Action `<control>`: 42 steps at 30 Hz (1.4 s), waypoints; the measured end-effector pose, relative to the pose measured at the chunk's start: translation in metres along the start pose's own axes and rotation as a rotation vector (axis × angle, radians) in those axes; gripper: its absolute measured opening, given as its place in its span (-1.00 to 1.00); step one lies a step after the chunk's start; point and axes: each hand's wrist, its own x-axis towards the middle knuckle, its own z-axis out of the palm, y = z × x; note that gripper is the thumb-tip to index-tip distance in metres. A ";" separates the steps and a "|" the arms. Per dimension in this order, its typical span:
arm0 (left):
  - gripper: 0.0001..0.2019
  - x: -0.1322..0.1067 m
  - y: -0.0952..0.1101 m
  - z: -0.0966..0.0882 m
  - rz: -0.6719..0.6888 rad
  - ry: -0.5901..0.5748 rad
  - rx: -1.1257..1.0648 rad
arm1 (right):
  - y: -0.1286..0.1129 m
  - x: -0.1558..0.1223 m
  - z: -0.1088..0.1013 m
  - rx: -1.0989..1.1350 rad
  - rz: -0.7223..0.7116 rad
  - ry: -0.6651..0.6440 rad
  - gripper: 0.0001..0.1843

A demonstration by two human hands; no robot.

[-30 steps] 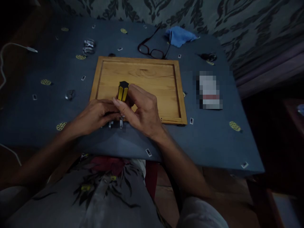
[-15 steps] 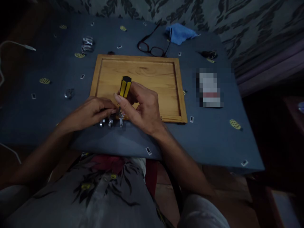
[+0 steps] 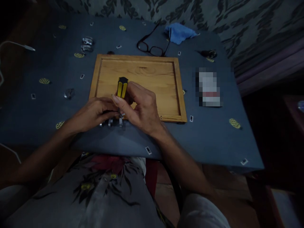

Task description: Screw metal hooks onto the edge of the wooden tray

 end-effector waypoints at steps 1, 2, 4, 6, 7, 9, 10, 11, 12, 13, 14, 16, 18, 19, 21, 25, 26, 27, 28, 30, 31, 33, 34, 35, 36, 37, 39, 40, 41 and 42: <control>-0.80 -0.001 0.000 0.000 0.009 0.004 0.009 | 0.000 0.000 0.000 0.001 -0.003 0.005 -0.70; -0.80 -0.001 0.000 0.001 0.018 0.005 0.022 | 0.000 0.000 0.000 0.001 -0.001 0.009 -0.69; -0.79 -0.002 0.000 0.002 0.032 0.012 0.052 | 0.000 0.000 0.000 -0.004 0.008 0.014 -0.69; -0.79 -0.003 0.000 0.003 0.045 0.018 0.084 | 0.001 0.000 0.000 -0.001 0.008 0.008 -0.69; -0.78 -0.003 0.000 0.003 0.052 0.022 0.103 | 0.002 0.000 0.001 0.000 0.010 0.006 -0.70; -0.77 -0.003 -0.001 0.004 0.066 0.028 0.138 | 0.003 0.000 0.001 0.008 0.007 0.010 -0.72; -0.77 -0.003 -0.001 0.005 0.072 0.029 0.151 | 0.004 0.000 0.001 0.014 0.003 0.015 -0.72; -0.77 -0.003 0.000 0.005 0.077 0.032 0.159 | 0.005 0.000 0.001 0.021 -0.001 0.020 -0.72; -0.77 -0.003 0.000 0.006 0.080 0.035 0.163 | 0.006 0.000 0.001 0.030 -0.003 0.023 -0.72; -0.77 -0.003 0.000 0.006 0.083 0.038 0.162 | 0.006 0.000 0.001 0.037 -0.002 0.025 -0.72; -0.77 -0.002 0.000 0.006 0.082 0.040 0.157 | 0.006 0.000 0.001 0.043 0.003 0.026 -0.72; -0.77 0.000 -0.001 0.004 0.079 0.033 0.132 | 0.005 0.000 0.002 0.048 0.023 0.023 -0.72; -0.77 0.001 -0.001 0.001 0.081 0.006 0.086 | 0.003 0.000 0.002 0.055 0.044 0.018 -0.71; -0.78 0.000 -0.001 -0.002 0.084 -0.008 0.061 | 0.002 0.000 0.002 0.066 0.052 0.021 -0.71; -0.78 -0.004 -0.002 -0.007 0.084 -0.003 0.013 | 0.000 0.000 0.002 0.107 0.075 0.050 -0.72; -0.73 -0.021 0.000 -0.014 0.015 0.157 -0.021 | -0.004 0.001 -0.002 0.139 0.091 0.136 -0.72; -0.71 -0.026 0.001 -0.013 0.000 0.197 -0.003 | -0.004 0.001 -0.004 0.123 0.089 0.142 -0.72; -0.68 -0.030 0.002 -0.011 -0.005 0.224 0.026 | -0.004 0.001 -0.005 0.106 0.086 0.140 -0.73; -0.64 -0.034 0.003 -0.008 0.000 0.242 0.062 | -0.004 0.001 -0.006 0.090 0.086 0.133 -0.73; -0.55 -0.038 0.007 0.000 0.018 0.258 0.145 | -0.003 0.000 -0.007 0.069 0.091 0.109 -0.73; -0.53 -0.038 0.009 0.004 0.022 0.258 0.186 | -0.002 0.000 -0.007 0.062 0.092 0.096 -0.72; -0.50 -0.036 0.012 0.013 0.013 0.253 0.259 | -0.001 0.000 -0.006 0.051 0.084 0.080 -0.71; -0.49 -0.035 0.014 0.017 0.008 0.250 0.288 | 0.000 0.000 -0.005 0.045 0.074 0.076 -0.71; -0.49 -0.034 0.014 0.020 0.007 0.244 0.309 | 0.000 0.000 -0.004 0.038 0.063 0.075 -0.71; -0.49 -0.033 0.015 0.022 0.007 0.240 0.324 | 0.001 0.000 -0.004 0.031 0.052 0.075 -0.72; -0.50 -0.032 0.015 0.023 0.009 0.238 0.333 | 0.001 0.001 -0.003 0.023 0.043 0.073 -0.72; -0.50 -0.032 0.014 0.024 0.015 0.243 0.336 | 0.002 0.001 -0.002 0.010 0.034 0.066 -0.75; -0.49 -0.032 0.013 0.024 0.017 0.251 0.334 | 0.002 0.001 -0.002 0.005 0.034 0.060 -0.76; -0.49 -0.032 0.013 0.023 0.020 0.260 0.330 | 0.003 0.000 -0.002 0.001 0.035 0.052 -0.76; -0.48 -0.033 0.012 0.023 0.022 0.269 0.323 | 0.003 0.000 -0.002 -0.002 0.038 0.046 -0.77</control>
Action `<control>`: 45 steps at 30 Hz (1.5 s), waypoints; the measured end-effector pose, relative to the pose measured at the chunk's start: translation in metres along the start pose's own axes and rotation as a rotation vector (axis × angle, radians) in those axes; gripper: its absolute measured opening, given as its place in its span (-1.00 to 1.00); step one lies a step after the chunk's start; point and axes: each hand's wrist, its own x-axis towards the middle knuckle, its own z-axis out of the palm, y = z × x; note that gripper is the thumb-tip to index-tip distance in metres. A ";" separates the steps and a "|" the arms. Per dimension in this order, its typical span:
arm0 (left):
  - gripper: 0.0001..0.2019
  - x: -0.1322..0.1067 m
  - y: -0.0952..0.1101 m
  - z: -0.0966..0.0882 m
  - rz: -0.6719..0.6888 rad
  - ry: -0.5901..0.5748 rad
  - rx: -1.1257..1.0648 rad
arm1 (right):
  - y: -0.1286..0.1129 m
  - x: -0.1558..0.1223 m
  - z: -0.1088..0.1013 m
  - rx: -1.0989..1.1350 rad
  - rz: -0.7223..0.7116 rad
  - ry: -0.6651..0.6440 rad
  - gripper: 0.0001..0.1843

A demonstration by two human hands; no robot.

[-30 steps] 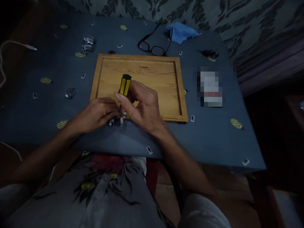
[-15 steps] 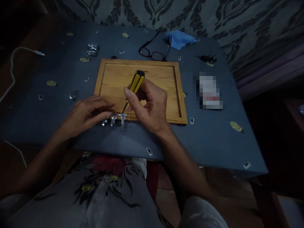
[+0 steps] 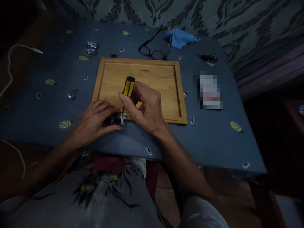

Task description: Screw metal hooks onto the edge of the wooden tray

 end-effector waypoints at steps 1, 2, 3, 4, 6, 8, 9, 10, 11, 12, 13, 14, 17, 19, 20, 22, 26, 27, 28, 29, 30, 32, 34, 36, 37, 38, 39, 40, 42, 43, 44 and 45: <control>-0.48 0.000 -0.001 -0.001 -0.002 0.007 -0.009 | 0.000 0.000 0.000 -0.002 0.003 -0.007 -0.77; -0.48 0.000 -0.002 -0.002 -0.006 0.012 -0.020 | 0.000 0.000 -0.001 -0.005 0.007 -0.013 -0.76; -0.47 0.000 -0.003 -0.003 -0.011 0.016 -0.033 | -0.001 0.000 -0.002 -0.008 0.013 -0.022 -0.76; -0.47 0.000 -0.004 -0.004 -0.015 0.016 -0.049 | -0.002 0.000 -0.003 -0.009 0.022 -0.036 -0.75; -0.48 0.001 -0.004 -0.005 -0.027 0.003 -0.076 | -0.004 0.001 -0.007 -0.007 0.038 -0.085 -0.73; -0.49 0.002 -0.004 -0.005 -0.038 -0.018 -0.088 | -0.008 0.002 -0.012 0.005 0.037 -0.150 -0.75; -0.49 0.002 -0.003 -0.004 -0.042 -0.031 -0.085 | -0.010 0.003 -0.015 0.015 0.033 -0.179 -0.76; -0.49 0.003 -0.001 -0.003 -0.042 -0.046 -0.074 | -0.012 0.004 -0.017 0.026 0.031 -0.202 -0.78; -0.49 0.003 0.000 -0.002 -0.041 -0.059 -0.058 | -0.013 0.005 -0.018 0.039 0.036 -0.217 -0.78; -0.48 0.004 0.002 0.000 -0.041 -0.068 -0.037 | -0.014 0.005 -0.019 0.053 0.049 -0.226 -0.78; -0.47 0.005 0.004 0.001 -0.041 -0.077 -0.015 | -0.015 0.005 -0.018 0.067 0.069 -0.226 -0.78; -0.45 0.005 0.006 0.002 -0.045 -0.084 0.003 | -0.016 0.005 -0.018 0.079 0.089 -0.218 -0.76; -0.41 0.005 0.010 0.006 -0.057 -0.098 0.023 | -0.018 0.003 -0.013 0.094 0.107 -0.161 -0.73; -0.39 0.005 0.009 0.007 -0.063 -0.110 0.021 | -0.019 0.001 -0.011 0.081 0.080 -0.114 -0.72; -0.39 0.006 0.007 0.006 -0.069 -0.114 0.017 | -0.019 0.000 -0.010 0.071 0.071 -0.094 -0.73; -0.41 0.008 0.003 -0.001 -0.076 -0.109 -0.045 | -0.018 -0.002 -0.009 0.050 0.072 -0.069 -0.75; -0.62 0.024 0.003 -0.037 -0.058 -0.022 -0.491 | -0.012 -0.004 -0.007 0.023 0.089 -0.101 -0.75; -0.67 0.031 0.006 -0.049 -0.061 0.040 -0.577 | -0.010 -0.005 -0.006 0.023 0.077 -0.117 -0.75; -0.68 0.038 0.011 -0.060 -0.025 0.082 -0.629 | -0.008 -0.005 -0.004 0.028 0.059 -0.130 -0.73; -0.67 0.045 0.016 -0.070 0.005 0.078 -0.624 | -0.005 -0.005 -0.002 0.034 0.038 -0.136 -0.72; -0.66 0.052 0.022 -0.077 0.049 0.058 -0.610 | -0.003 -0.005 0.000 0.037 0.019 -0.140 -0.71; -0.67 0.065 0.031 -0.085 0.130 -0.029 -0.581 | 0.000 -0.005 0.002 0.041 -0.002 -0.138 -0.71; -0.69 0.073 0.035 -0.084 0.139 -0.115 -0.564 | 0.002 -0.006 0.002 0.041 0.010 -0.145 -0.70; -0.71 0.077 0.035 -0.080 0.141 -0.130 -0.566 | 0.003 -0.007 -0.002 0.045 0.043 -0.167 -0.66; -0.72 0.078 0.033 -0.078 0.157 -0.119 -0.572 | 0.003 -0.008 -0.005 0.047 0.063 -0.193 -0.65; -0.73 0.078 0.031 -0.077 0.176 -0.108 -0.578 | 0.004 -0.010 -0.008 0.044 0.081 -0.222 -0.65; -0.74 0.077 0.029 -0.077 0.196 -0.102 -0.581 | 0.006 -0.013 -0.011 0.039 0.091 -0.248 -0.67; -0.75 0.077 0.027 -0.077 0.215 -0.106 -0.578 | 0.008 -0.016 -0.013 0.029 0.097 -0.272 -0.72; -0.77 0.075 0.023 -0.080 0.211 -0.129 -0.547 | 0.013 -0.024 -0.017 0.004 0.090 -0.294 -0.75; -0.77 0.074 0.021 -0.082 0.194 -0.142 -0.525 | 0.017 -0.028 -0.017 -0.004 0.084 -0.304 -0.68; -0.76 0.073 0.020 -0.084 0.181 -0.155 -0.504 | 0.020 -0.033 -0.017 -0.007 0.077 -0.315 -0.59; -0.75 0.072 0.019 -0.085 0.172 -0.165 -0.487 | 0.023 -0.037 -0.017 -0.012 0.061 -0.323 -0.52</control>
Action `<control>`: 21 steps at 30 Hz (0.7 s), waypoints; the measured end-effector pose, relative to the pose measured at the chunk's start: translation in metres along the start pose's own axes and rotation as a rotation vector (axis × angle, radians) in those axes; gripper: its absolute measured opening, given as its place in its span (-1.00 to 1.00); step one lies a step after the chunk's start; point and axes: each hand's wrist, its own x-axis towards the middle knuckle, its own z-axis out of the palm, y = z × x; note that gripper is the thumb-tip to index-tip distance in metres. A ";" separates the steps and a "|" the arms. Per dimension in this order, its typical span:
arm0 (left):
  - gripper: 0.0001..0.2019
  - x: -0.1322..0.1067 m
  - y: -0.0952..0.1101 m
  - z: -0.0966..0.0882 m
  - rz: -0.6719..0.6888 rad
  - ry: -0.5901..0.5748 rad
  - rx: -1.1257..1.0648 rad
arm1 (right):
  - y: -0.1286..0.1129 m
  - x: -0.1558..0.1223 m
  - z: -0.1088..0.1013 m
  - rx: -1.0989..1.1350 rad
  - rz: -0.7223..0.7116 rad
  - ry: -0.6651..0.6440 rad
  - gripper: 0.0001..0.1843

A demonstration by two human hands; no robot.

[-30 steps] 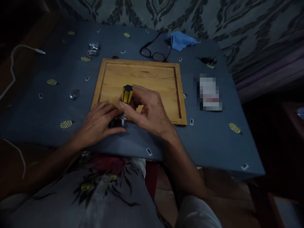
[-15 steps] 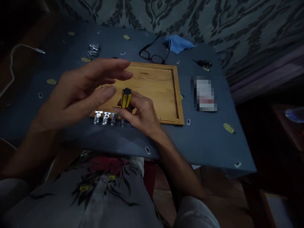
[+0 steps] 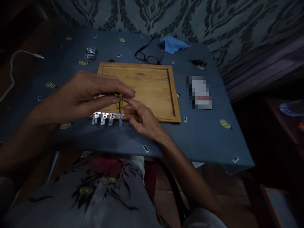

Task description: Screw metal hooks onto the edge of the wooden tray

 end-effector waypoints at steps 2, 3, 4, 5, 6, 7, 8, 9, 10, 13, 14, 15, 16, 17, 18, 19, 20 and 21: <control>-0.72 -0.001 -0.001 -0.001 0.003 -0.017 0.019 | 0.004 -0.005 0.004 -0.031 -0.029 -0.015 -0.45; -0.72 -0.002 -0.001 -0.001 0.013 -0.022 0.024 | 0.005 -0.006 0.005 -0.049 -0.038 -0.026 -0.45; -0.72 -0.002 -0.001 -0.001 0.020 -0.023 0.028 | 0.006 -0.006 0.006 -0.065 -0.041 -0.038 -0.45; -0.72 -0.002 -0.002 0.000 0.020 -0.020 0.034 | 0.006 -0.006 0.006 -0.078 -0.040 -0.048 -0.46; -0.73 -0.002 -0.002 0.001 0.010 -0.011 0.044 | 0.006 -0.006 0.007 -0.086 -0.038 -0.056 -0.47; -0.74 -0.002 -0.002 0.002 -0.009 0.004 0.058 | 0.006 -0.006 0.007 -0.091 -0.039 -0.062 -0.47; -0.75 -0.002 -0.003 0.003 -0.035 0.024 0.078 | 0.006 -0.006 0.007 -0.095 -0.041 -0.063 -0.47; -0.76 -0.002 -0.003 0.004 -0.063 0.046 0.102 | 0.006 -0.006 0.007 -0.100 -0.043 -0.061 -0.47; -0.77 -0.002 -0.003 0.005 -0.088 0.067 0.129 | 0.006 -0.006 0.007 -0.102 -0.046 -0.058 -0.46; -0.77 -0.004 -0.005 0.006 -0.122 0.128 0.207 | 0.006 -0.006 0.007 -0.104 -0.046 -0.053 -0.46; -0.76 -0.005 -0.006 0.007 -0.120 0.150 0.228 | 0.006 -0.006 0.008 -0.104 -0.041 -0.056 -0.48; -0.75 -0.006 -0.007 0.008 -0.119 0.172 0.243 | 0.006 -0.006 0.008 -0.104 -0.035 -0.063 -0.51; -0.73 -0.006 -0.008 0.009 -0.122 0.191 0.250 | 0.006 -0.005 0.008 -0.102 -0.028 -0.069 -0.54; -0.71 -0.007 -0.008 0.010 -0.127 0.207 0.249 | 0.006 -0.005 0.008 -0.098 -0.022 -0.071 -0.58; -0.70 -0.008 -0.009 0.011 -0.135 0.221 0.243 | 0.006 -0.005 0.009 -0.089 -0.018 -0.063 -0.62; -0.70 -0.009 -0.009 0.012 -0.142 0.234 0.234 | 0.005 -0.004 0.009 -0.073 -0.018 -0.042 -0.67; -0.70 -0.010 -0.010 0.012 -0.145 0.244 0.225 | 0.005 -0.003 0.010 -0.051 -0.021 -0.009 -0.71; -0.70 -0.010 -0.010 0.013 -0.135 0.251 0.220 | 0.003 -0.002 0.010 -0.023 -0.026 0.031 -0.74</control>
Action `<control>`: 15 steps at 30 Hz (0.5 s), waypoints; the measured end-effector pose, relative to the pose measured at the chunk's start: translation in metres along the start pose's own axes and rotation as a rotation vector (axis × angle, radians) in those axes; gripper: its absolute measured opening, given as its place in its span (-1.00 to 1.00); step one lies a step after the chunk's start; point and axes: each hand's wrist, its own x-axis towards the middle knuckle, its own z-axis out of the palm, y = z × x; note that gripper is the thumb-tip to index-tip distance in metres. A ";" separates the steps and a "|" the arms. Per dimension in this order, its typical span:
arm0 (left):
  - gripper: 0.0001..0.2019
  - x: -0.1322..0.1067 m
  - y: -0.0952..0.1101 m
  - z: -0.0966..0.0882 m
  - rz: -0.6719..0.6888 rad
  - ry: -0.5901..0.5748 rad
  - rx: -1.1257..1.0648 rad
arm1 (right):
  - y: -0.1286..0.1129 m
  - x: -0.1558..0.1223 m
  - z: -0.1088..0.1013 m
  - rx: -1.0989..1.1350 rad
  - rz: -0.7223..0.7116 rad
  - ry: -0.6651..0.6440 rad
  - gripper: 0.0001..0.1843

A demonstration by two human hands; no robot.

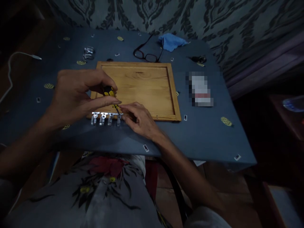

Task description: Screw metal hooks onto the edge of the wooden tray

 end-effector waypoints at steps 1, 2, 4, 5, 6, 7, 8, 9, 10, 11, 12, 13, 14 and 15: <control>-0.71 0.000 0.000 0.001 0.018 0.009 -0.003 | -0.002 0.002 0.000 0.030 -0.003 0.041 -0.75; -0.71 0.000 0.000 0.001 0.040 0.017 -0.002 | -0.005 0.005 0.000 0.061 -0.007 0.076 -0.76; -0.72 0.000 0.001 0.002 0.085 0.030 0.011 | -0.013 0.011 -0.001 0.117 -0.012 0.118 -0.79; -0.72 0.000 0.001 0.002 0.105 0.036 0.021 | -0.018 0.015 -0.002 0.139 -0.020 0.126 -0.81; -0.73 0.001 0.002 0.003 0.119 0.039 0.032 | -0.024 0.019 -0.004 0.152 -0.022 0.131 -0.83; -0.73 0.001 0.004 0.004 0.130 0.038 0.041 | -0.028 0.023 -0.005 0.155 -0.021 0.141 -0.85; -0.73 0.002 0.005 0.004 0.142 0.034 0.046 | -0.032 0.026 -0.006 0.145 -0.023 0.151 -0.86; -0.72 0.003 0.006 0.005 0.148 0.028 0.049 | -0.035 0.029 -0.007 0.131 -0.027 0.164 -0.87; -0.72 0.003 0.006 0.005 0.151 0.022 0.049 | -0.036 0.031 -0.008 0.116 -0.036 0.179 -0.86; -0.71 0.003 0.006 0.005 0.155 0.019 0.044 | -0.037 0.032 -0.008 0.103 -0.047 0.190 -0.86; -0.71 0.003 0.005 0.004 0.156 0.024 0.032 | -0.038 0.033 -0.008 0.090 -0.051 0.199 -0.85; -0.71 0.001 0.003 0.003 0.150 0.028 0.010 | -0.037 0.033 -0.007 0.080 -0.051 0.207 -0.84; -0.69 -0.001 0.001 0.003 0.141 0.031 -0.020 | -0.037 0.033 -0.007 0.074 -0.046 0.214 -0.83; -0.64 -0.004 -0.003 0.002 0.120 0.023 -0.053 | -0.037 0.033 -0.007 0.072 -0.036 0.218 -0.82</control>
